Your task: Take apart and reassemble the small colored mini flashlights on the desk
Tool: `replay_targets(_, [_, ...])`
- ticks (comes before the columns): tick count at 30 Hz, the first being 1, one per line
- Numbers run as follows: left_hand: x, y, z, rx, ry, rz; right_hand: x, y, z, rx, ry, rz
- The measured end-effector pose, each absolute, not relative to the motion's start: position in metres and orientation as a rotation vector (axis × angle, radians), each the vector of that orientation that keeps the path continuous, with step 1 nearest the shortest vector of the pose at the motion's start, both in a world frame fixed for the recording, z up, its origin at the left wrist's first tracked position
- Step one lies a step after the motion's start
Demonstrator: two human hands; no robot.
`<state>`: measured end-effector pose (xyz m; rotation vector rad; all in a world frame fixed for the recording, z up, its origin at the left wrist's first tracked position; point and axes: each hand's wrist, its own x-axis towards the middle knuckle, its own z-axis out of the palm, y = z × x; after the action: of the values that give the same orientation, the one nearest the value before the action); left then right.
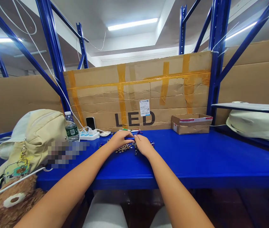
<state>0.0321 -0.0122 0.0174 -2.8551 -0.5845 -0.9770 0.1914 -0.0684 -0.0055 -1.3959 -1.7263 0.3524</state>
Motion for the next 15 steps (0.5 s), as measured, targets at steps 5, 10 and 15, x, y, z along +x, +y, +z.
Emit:
replay_targets(5, [0.0336,-0.0134,0.0197,-2.809,-0.554,-0.96,0.1938,-0.0618,-0.0097,-1.356,-1.675,0.471])
replay_targets(10, [0.0348,-0.0157,0.0228,-2.906,-0.608,-1.027,0.1936,-0.0601,-0.0113,-1.289,-1.688,0.568])
replay_targets(15, [0.0322,-0.0187,0.0253,-3.2,-0.946,-1.119,0.1925,-0.0635,-0.01,-1.281,-1.7,0.525])
